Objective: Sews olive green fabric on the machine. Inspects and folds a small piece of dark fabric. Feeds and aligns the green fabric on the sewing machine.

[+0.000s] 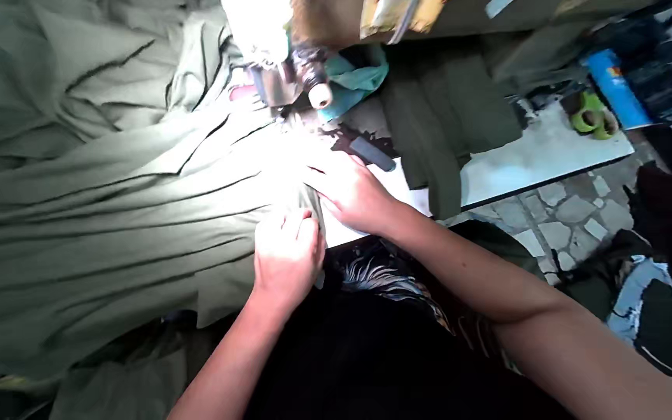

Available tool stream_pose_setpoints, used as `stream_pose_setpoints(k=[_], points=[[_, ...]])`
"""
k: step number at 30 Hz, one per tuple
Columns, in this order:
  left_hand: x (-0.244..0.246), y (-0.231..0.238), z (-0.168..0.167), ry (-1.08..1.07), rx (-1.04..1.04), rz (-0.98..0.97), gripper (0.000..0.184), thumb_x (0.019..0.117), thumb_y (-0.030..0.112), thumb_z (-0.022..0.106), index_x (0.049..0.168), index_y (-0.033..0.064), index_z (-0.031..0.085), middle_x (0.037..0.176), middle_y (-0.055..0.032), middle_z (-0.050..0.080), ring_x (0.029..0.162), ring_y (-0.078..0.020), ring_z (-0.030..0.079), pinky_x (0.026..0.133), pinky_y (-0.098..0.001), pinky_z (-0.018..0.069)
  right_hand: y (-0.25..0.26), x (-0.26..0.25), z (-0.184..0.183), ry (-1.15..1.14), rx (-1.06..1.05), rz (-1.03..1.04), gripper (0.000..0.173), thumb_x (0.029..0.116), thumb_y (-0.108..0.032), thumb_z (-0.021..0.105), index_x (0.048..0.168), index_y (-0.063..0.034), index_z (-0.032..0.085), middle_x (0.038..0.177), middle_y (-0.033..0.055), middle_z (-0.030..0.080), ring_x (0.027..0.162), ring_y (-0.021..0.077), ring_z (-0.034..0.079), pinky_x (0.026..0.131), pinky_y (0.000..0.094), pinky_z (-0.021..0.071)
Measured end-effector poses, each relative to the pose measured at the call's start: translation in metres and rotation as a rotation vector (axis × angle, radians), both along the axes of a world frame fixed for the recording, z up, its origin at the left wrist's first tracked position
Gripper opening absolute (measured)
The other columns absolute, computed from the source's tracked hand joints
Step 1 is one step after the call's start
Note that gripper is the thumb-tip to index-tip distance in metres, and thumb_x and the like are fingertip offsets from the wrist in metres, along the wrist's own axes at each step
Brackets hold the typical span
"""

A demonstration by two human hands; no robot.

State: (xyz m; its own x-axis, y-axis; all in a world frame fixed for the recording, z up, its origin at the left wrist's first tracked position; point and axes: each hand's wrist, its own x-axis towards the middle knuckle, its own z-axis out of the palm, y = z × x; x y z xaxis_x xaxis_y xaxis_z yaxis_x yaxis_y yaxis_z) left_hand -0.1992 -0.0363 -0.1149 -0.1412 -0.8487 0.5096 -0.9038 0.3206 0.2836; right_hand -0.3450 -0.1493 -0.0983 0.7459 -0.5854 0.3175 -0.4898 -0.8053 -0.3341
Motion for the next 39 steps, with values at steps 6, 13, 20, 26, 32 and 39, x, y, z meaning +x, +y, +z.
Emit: stream_pose_setpoints(k=[6,13,20,26,32,39], points=[[0.0,0.003,-0.003,0.039,-0.025,-0.004,0.018,0.0917,0.016,0.062,0.086,0.0021,0.073,0.102,-0.0167,0.075,0.09,-0.0343,0.07,0.074,-0.0461,0.0511,0.034,-0.019,-0.009,-0.081,-0.148,0.094,0.02,0.0946,-0.008,0.058,0.103,-0.0056,0.076,0.119,0.0154,0.072,0.107,0.0314,0.069,0.088,0.0467,0.0525],[0.003,0.004,0.001,0.091,0.025,-0.047,0.022,0.0925,0.019,0.061,0.086,0.0016,0.074,0.104,-0.0176,0.075,0.095,-0.0344,0.072,0.077,-0.0461,0.0542,0.04,-0.017,-0.005,-0.051,-0.119,0.086,0.015,0.0954,-0.007,0.057,0.092,-0.0061,0.071,0.119,0.0174,0.072,0.103,0.0327,0.069,0.086,0.0483,0.0513],[0.063,-0.029,0.026,-0.039,0.262,0.026,0.04,0.1005,0.024,0.044,0.092,0.0007,0.075,0.108,-0.0196,0.074,0.104,-0.0403,0.07,0.08,-0.0597,0.0523,0.038,-0.018,0.0,-0.03,-0.039,0.116,0.016,0.0904,-0.002,0.055,0.085,-0.007,0.069,0.125,0.0197,0.07,0.119,0.0364,0.065,0.093,0.0522,0.0511],[0.077,-0.052,0.033,-0.102,0.124,0.005,0.036,0.099,0.023,0.046,0.086,-0.0012,0.07,0.09,-0.023,0.07,0.087,-0.0439,0.069,0.067,-0.0593,0.048,0.038,-0.016,0.007,0.016,0.0,0.143,0.013,0.0883,-0.003,0.057,0.084,-0.0065,0.068,0.126,0.0206,0.069,0.126,0.0387,0.062,0.1,0.0534,0.0499],[0.061,-0.079,0.027,-0.041,0.174,-0.288,0.045,0.0971,0.02,0.045,0.134,0.0058,0.067,0.142,-0.017,0.062,0.132,-0.0376,0.058,0.106,-0.0578,0.0432,0.039,-0.013,0.011,0.063,-0.031,0.165,0.015,0.0903,-0.007,0.057,0.083,-0.0062,0.069,0.129,0.0214,0.068,0.127,0.037,0.062,0.104,0.0526,0.049],[0.062,-0.085,0.015,-0.173,0.204,-0.359,0.054,0.0961,0.022,0.04,0.144,0.0081,0.059,0.153,-0.0178,0.051,0.142,-0.0393,0.047,0.113,-0.0571,0.0343,0.042,-0.011,0.011,0.052,-0.03,0.146,0.016,0.0927,-0.009,0.056,0.083,-0.0071,0.069,0.123,0.0196,0.071,0.115,0.0339,0.068,0.09,0.0502,0.0535]])
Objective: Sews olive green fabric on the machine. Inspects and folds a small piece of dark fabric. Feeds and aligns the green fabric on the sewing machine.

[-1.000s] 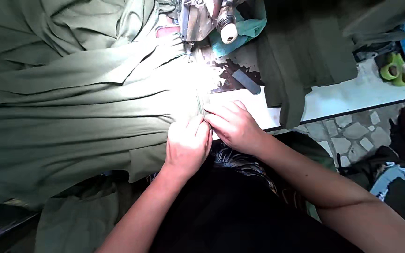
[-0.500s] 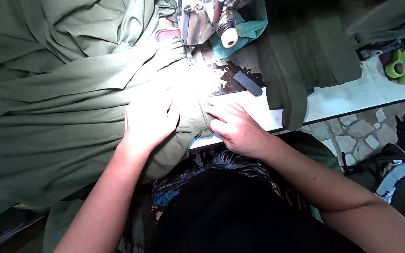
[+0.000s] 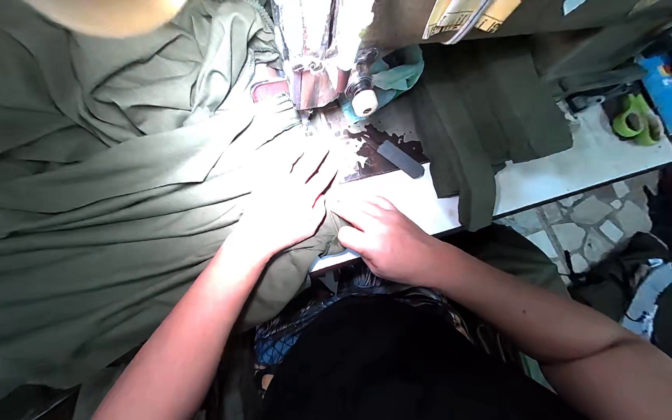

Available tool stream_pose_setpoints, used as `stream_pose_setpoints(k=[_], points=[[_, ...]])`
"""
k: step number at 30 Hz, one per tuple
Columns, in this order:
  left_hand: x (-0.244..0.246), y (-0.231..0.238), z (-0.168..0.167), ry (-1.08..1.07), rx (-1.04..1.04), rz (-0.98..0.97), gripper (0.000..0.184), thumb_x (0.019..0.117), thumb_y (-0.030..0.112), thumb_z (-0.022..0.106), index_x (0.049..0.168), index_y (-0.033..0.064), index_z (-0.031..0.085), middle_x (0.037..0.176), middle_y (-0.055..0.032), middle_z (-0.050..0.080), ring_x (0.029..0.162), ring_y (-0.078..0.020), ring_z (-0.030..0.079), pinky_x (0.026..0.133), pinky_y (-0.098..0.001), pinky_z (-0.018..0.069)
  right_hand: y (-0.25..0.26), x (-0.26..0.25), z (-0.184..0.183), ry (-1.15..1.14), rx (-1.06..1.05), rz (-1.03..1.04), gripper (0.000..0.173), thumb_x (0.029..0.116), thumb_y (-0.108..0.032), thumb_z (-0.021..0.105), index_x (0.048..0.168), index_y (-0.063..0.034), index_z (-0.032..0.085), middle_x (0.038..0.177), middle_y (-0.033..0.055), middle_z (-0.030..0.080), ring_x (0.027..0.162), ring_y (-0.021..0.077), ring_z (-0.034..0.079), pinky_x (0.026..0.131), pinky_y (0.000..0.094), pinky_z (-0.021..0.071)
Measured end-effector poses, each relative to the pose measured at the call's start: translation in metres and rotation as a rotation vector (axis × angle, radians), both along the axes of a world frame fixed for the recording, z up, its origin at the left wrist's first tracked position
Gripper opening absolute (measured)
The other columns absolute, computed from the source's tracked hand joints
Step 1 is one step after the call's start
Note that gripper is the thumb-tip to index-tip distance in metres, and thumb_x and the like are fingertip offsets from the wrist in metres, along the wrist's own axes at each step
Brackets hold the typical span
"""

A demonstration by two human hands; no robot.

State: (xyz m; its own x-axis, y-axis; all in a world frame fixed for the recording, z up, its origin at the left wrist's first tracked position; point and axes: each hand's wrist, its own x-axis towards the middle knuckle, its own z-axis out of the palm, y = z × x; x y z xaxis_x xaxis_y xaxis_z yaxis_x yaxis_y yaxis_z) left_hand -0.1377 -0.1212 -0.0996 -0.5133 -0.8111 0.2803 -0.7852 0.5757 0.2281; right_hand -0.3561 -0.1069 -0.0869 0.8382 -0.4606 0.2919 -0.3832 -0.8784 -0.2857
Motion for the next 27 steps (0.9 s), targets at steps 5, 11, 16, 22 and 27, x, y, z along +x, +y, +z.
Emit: stream_pose_setpoints(k=[5,11,16,22,27], points=[[0.006,-0.001,0.0,-0.037,-0.014,-0.025,0.053,0.0977,0.024,0.038,0.142,0.0067,0.06,0.15,-0.0156,0.056,0.14,-0.0371,0.05,0.113,-0.0551,0.0345,0.0,0.001,0.002,0.018,0.014,0.002,0.018,0.0946,-0.009,0.055,0.084,-0.0072,0.07,0.123,0.0199,0.07,0.113,0.0344,0.068,0.089,0.0506,0.0535],[0.009,0.011,0.004,-0.11,0.093,0.028,0.058,0.0994,0.03,0.033,0.151,0.0098,0.053,0.157,-0.014,0.048,0.148,-0.0373,0.039,0.117,-0.0588,0.0286,0.001,0.003,0.004,0.033,0.023,0.003,0.019,0.0957,-0.009,0.054,0.087,-0.0077,0.07,0.123,0.02,0.071,0.121,0.036,0.066,0.094,0.0512,0.0533],[0.009,0.008,-0.003,-0.072,0.036,0.013,0.058,0.0995,0.032,0.032,0.148,0.0098,0.056,0.156,-0.0134,0.05,0.148,-0.0387,0.038,0.118,-0.0595,0.0277,0.002,0.002,0.005,0.038,0.033,-0.019,0.017,0.0945,-0.008,0.055,0.086,-0.0075,0.07,0.122,0.0203,0.071,0.121,0.0366,0.066,0.094,0.0524,0.053],[0.015,0.01,-0.007,0.085,-0.066,-0.007,0.044,0.0928,0.026,0.045,0.119,0.006,0.075,0.118,-0.0237,0.068,0.114,-0.0418,0.064,0.093,-0.0599,0.0476,0.003,0.004,0.006,0.057,0.03,-0.029,0.016,0.0943,-0.007,0.056,0.088,-0.0082,0.071,0.123,0.0201,0.071,0.123,0.0364,0.065,0.095,0.0518,0.0523],[0.016,0.004,-0.008,0.067,-0.056,0.007,0.046,0.0935,0.027,0.044,0.121,0.0076,0.075,0.116,-0.0241,0.066,0.111,-0.0418,0.062,0.091,-0.0597,0.0462,0.001,0.005,0.005,0.071,0.007,-0.04,0.014,0.0931,-0.007,0.057,0.088,-0.0091,0.07,0.123,0.0194,0.071,0.123,0.0357,0.065,0.095,0.0522,0.0519]])
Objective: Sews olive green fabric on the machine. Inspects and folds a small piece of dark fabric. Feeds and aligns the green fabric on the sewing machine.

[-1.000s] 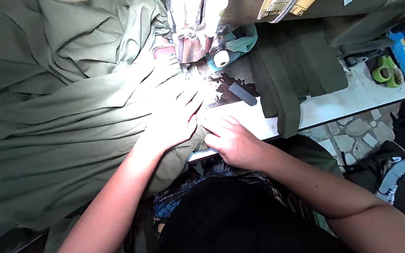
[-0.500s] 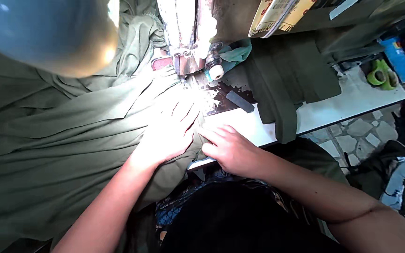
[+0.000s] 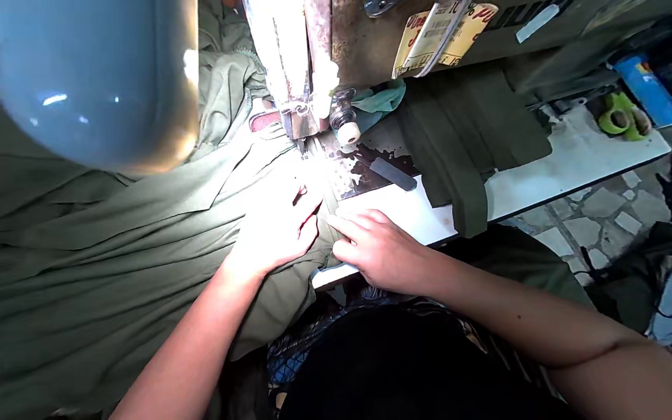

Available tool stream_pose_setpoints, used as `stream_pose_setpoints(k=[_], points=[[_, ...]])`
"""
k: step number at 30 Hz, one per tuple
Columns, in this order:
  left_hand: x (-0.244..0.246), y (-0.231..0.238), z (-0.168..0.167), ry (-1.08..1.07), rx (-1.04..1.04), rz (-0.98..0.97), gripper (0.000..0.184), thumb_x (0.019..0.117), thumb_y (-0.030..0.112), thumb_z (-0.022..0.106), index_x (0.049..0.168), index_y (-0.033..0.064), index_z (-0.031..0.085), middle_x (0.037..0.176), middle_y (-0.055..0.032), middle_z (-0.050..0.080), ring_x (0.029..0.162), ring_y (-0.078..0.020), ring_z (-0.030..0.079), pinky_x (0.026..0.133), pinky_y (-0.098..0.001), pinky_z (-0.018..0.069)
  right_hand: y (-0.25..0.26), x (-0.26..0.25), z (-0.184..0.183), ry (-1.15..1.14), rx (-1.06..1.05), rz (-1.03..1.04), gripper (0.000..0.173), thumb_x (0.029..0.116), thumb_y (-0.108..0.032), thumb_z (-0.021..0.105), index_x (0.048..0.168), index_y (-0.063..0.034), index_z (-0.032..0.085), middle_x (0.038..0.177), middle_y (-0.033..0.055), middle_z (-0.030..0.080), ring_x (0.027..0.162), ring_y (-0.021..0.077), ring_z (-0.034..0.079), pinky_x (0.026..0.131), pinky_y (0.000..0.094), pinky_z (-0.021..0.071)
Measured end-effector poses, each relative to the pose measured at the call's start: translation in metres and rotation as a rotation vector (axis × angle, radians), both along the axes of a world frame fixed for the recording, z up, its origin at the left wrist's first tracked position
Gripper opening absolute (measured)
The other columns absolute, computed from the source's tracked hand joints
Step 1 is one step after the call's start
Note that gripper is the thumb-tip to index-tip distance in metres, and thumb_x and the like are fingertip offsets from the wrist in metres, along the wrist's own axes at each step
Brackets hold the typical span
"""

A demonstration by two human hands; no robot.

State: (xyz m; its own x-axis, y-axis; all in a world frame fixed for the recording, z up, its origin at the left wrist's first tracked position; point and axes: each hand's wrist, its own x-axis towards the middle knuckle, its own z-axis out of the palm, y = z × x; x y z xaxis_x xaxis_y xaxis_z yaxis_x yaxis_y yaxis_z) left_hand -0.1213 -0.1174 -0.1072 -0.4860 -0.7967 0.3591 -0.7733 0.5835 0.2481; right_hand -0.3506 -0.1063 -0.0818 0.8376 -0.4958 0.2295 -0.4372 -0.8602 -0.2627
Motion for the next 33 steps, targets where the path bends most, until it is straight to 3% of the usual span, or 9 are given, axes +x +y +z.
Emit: stream_pose_setpoints(k=[7,11,15,19,23,25,27,30,33], points=[[0.004,-0.013,0.003,-0.017,0.005,0.021,0.047,0.095,0.027,0.043,0.123,0.0063,0.073,0.113,-0.0239,0.066,0.109,-0.0428,0.062,0.092,-0.0607,0.0446,-0.015,0.008,-0.003,-0.011,-0.043,-0.016,0.012,0.0908,-0.008,0.058,0.088,-0.0086,0.069,0.127,0.0196,0.069,0.12,0.0352,0.066,0.089,0.0516,0.0529],[0.005,-0.027,0.003,0.003,-0.052,0.001,0.045,0.0955,0.027,0.044,0.121,0.0046,0.074,0.106,-0.0236,0.067,0.103,-0.042,0.064,0.089,-0.059,0.0461,-0.024,0.013,-0.004,-0.035,-0.057,-0.036,0.012,0.0912,-0.008,0.058,0.089,-0.0085,0.07,0.121,0.0182,0.07,0.115,0.0336,0.067,0.087,0.0506,0.0519],[0.006,-0.036,0.004,-0.012,-0.076,0.009,0.045,0.0955,0.026,0.044,0.121,0.0047,0.074,0.102,-0.0222,0.066,0.098,-0.0403,0.064,0.085,-0.0581,0.0473,-0.032,0.017,-0.002,-0.009,-0.037,-0.059,0.015,0.0931,-0.009,0.058,0.095,-0.0096,0.073,0.119,0.017,0.069,0.116,0.033,0.065,0.091,0.0515,0.0504],[0.006,-0.043,0.007,0.004,-0.065,0.019,0.042,0.0959,0.025,0.046,0.12,0.0041,0.074,0.107,-0.0236,0.065,0.104,-0.0417,0.062,0.089,-0.0585,0.0453,-0.038,0.021,-0.004,-0.034,-0.04,-0.088,0.019,0.0901,-0.007,0.061,0.102,-0.0105,0.076,0.111,0.0149,0.07,0.115,0.0335,0.064,0.1,0.0525,0.0476],[0.007,-0.043,0.006,-0.019,-0.037,0.041,0.046,0.0962,0.028,0.044,0.123,0.0035,0.072,0.111,-0.0261,0.065,0.107,-0.0451,0.062,0.089,-0.0623,0.0445,-0.049,0.017,0.011,-0.111,0.182,-0.1,0.022,0.0871,0.002,0.061,0.105,-0.001,0.075,0.11,0.0171,0.071,0.114,0.0343,0.065,0.1,0.0543,0.0464],[0.008,-0.041,0.005,-0.027,0.004,0.049,0.048,0.0957,0.029,0.043,0.125,0.0037,0.071,0.116,-0.0254,0.063,0.113,-0.0447,0.059,0.095,-0.0627,0.0421,-0.064,0.013,0.014,-0.324,0.146,-0.247,0.019,0.0893,0.005,0.061,0.103,0.0048,0.074,0.11,0.0219,0.072,0.109,0.0384,0.068,0.093,0.0556,0.0511],[0.008,-0.04,0.003,-0.017,0.016,0.058,0.047,0.095,0.028,0.044,0.125,0.0031,0.071,0.117,-0.0254,0.063,0.113,-0.0444,0.059,0.094,-0.0627,0.0424,-0.088,0.008,0.02,-0.447,-0.003,-0.483,0.024,0.0888,0.009,0.058,0.106,0.0047,0.074,0.115,0.0218,0.072,0.111,0.0395,0.067,0.096,0.0517,0.0531],[0.01,-0.04,0.001,-0.02,0.001,0.067,0.049,0.0945,0.03,0.044,0.124,0.0032,0.071,0.116,-0.0255,0.064,0.112,-0.0451,0.06,0.092,-0.0642,0.0429,-0.132,0.012,0.026,-0.528,-0.221,-0.763,0.023,0.0901,0.007,0.058,0.102,0.003,0.077,0.104,0.0219,0.074,0.108,0.0395,0.069,0.095,0.0479,0.0536],[0.01,-0.041,0.001,-0.024,0.008,0.073,0.05,0.0947,0.032,0.043,0.124,0.0028,0.071,0.116,-0.0253,0.064,0.114,-0.0457,0.059,0.095,-0.0646,0.042,-0.158,0.018,0.026,-0.511,-0.118,-0.868,0.023,0.0956,-0.006,0.061,0.111,0.0066,0.073,0.112,0.0247,0.073,0.114,0.0373,0.068,0.098,0.0486,0.0525]])
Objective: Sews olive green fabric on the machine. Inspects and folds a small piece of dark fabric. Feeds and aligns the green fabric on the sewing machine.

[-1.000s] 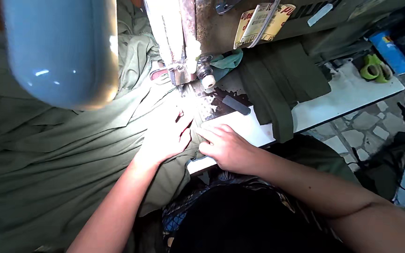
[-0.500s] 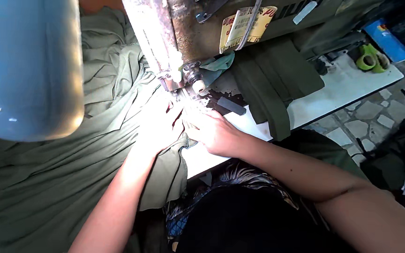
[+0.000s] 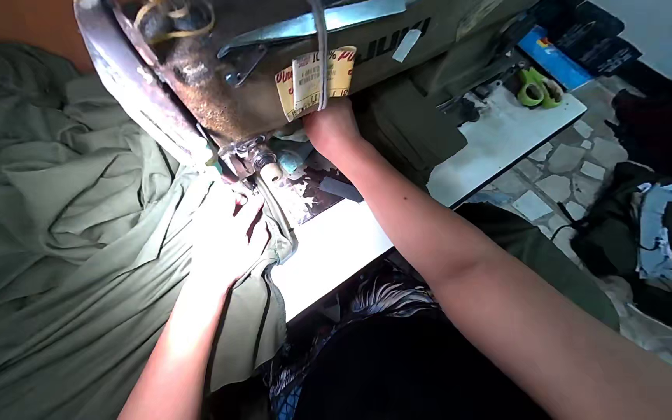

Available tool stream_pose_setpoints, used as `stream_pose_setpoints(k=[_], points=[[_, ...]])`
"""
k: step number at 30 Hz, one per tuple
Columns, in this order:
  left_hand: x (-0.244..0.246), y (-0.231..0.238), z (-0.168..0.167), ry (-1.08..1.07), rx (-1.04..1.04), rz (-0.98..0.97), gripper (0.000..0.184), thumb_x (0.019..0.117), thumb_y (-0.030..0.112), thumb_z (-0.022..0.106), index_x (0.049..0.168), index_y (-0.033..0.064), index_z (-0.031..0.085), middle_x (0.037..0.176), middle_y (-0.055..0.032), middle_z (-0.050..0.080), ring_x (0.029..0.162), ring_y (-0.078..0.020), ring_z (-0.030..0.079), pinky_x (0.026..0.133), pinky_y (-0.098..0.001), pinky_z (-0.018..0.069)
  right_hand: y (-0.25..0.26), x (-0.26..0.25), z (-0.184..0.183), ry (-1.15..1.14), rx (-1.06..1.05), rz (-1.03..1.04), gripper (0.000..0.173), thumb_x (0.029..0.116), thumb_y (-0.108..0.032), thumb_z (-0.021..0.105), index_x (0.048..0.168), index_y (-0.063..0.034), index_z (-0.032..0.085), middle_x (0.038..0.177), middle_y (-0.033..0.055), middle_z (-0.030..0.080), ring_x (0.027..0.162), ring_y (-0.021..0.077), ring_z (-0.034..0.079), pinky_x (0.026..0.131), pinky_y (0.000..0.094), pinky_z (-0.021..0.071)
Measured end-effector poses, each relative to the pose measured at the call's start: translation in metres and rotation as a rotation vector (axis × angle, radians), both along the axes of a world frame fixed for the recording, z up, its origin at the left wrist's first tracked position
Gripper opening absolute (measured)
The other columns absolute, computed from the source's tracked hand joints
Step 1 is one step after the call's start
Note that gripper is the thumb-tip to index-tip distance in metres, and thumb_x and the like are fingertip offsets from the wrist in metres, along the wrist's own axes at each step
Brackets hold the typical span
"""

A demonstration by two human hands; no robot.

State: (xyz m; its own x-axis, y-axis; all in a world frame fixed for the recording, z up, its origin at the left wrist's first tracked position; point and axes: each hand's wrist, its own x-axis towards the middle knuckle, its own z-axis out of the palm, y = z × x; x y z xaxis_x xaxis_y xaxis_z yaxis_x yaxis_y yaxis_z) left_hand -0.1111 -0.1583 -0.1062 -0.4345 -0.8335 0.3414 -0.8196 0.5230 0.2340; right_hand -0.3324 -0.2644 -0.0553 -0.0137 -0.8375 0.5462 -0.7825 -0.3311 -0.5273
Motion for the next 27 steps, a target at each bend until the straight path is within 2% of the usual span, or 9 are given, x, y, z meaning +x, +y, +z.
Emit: stream_pose_setpoints(k=[2,4,6,9,13,18,20,21,27], points=[[0.0,-0.001,-0.001,0.01,-0.011,0.004,0.05,0.0944,0.033,0.044,0.123,0.0036,0.072,0.116,-0.0245,0.063,0.114,-0.0443,0.059,0.095,-0.0636,0.0417,-0.006,0.004,0.006,0.106,0.244,0.035,0.033,0.0976,-0.016,0.063,0.123,0.0052,0.068,0.126,0.0242,0.068,0.127,0.0365,0.06,0.107,0.0535,0.0454],[0.0,-0.001,-0.001,0.009,-0.018,0.013,0.05,0.0942,0.034,0.044,0.122,0.0043,0.073,0.115,-0.0239,0.064,0.111,-0.0425,0.06,0.092,-0.0622,0.0441,-0.009,0.009,0.013,0.337,0.484,0.082,0.042,0.0951,-0.022,0.066,0.13,0.0017,0.065,0.136,0.0231,0.062,0.133,0.0389,0.054,0.106,0.0602,0.0431],[0.0,-0.001,-0.001,-0.001,-0.006,0.02,0.052,0.0945,0.036,0.043,0.123,0.0035,0.072,0.117,-0.0247,0.063,0.112,-0.0435,0.06,0.093,-0.0629,0.0439,-0.01,0.011,0.017,0.421,0.576,0.11,0.044,0.0949,-0.025,0.067,0.131,0.0008,0.064,0.138,0.0231,0.06,0.134,0.0397,0.052,0.104,0.0614,0.0434],[0.001,-0.002,-0.004,-0.003,-0.018,0.024,0.054,0.0944,0.039,0.043,0.123,0.004,0.072,0.116,-0.0247,0.064,0.112,-0.0437,0.061,0.093,-0.0633,0.0436,-0.01,0.004,0.019,0.337,0.522,0.138,0.04,0.0979,-0.023,0.064,0.132,-0.0013,0.064,0.138,0.0203,0.062,0.135,0.0362,0.053,0.108,0.058,0.0424],[0.0,-0.001,-0.003,0.009,-0.026,0.023,0.052,0.0939,0.037,0.044,0.121,0.0031,0.073,0.115,-0.0246,0.063,0.111,-0.044,0.06,0.092,-0.0634,0.0427,-0.015,0.004,0.009,0.027,0.282,0.092,0.035,0.1012,-0.016,0.059,0.129,0.0039,0.066,0.131,0.0232,0.066,0.132,0.0342,0.057,0.111,0.0509,0.0421],[0.0,-0.001,-0.002,0.015,-0.036,0.029,0.051,0.0934,0.036,0.045,0.121,0.0037,0.073,0.113,-0.0236,0.064,0.109,-0.0421,0.061,0.091,-0.0618,0.0445,-0.017,0.011,0.017,0.179,0.449,0.157,0.04,0.1031,-0.019,0.056,0.138,-0.0003,0.061,0.141,0.0198,0.06,0.14,0.0314,0.049,0.117,0.051,0.0353],[-0.002,-0.001,-0.001,0.019,-0.062,0.025,0.05,0.0927,0.036,0.045,0.117,0.0036,0.075,0.109,-0.0233,0.065,0.106,-0.0423,0.062,0.088,-0.0618,0.0458,-0.016,0.01,0.023,0.177,0.496,0.198,0.041,0.1055,-0.018,0.053,0.141,0.001,0.058,0.145,0.0209,0.058,0.143,0.032,0.047,0.119,0.0497,0.0323],[-0.003,-0.001,0.0,0.022,-0.053,0.025,0.05,0.0932,0.035,0.045,0.117,0.0033,0.075,0.111,-0.0238,0.065,0.108,-0.0427,0.061,0.09,-0.0622,0.0449,-0.015,0.009,0.026,0.159,0.508,0.206,0.041,0.1055,-0.018,0.053,0.141,0.0021,0.057,0.145,0.0216,0.057,0.143,0.0319,0.046,0.119,0.0487,0.032],[-0.002,0.0,-0.002,0.034,-0.048,0.015,0.048,0.0924,0.033,0.047,0.118,0.0023,0.074,0.114,-0.0248,0.064,0.112,-0.0443,0.06,0.093,-0.0633,0.0437,-0.012,0.004,0.019,0.024,0.358,0.133,0.04,0.1033,-0.018,0.059,0.135,0.006,0.061,0.138,0.025,0.061,0.138,0.0342,0.052,0.116,0.0479,0.0362]])
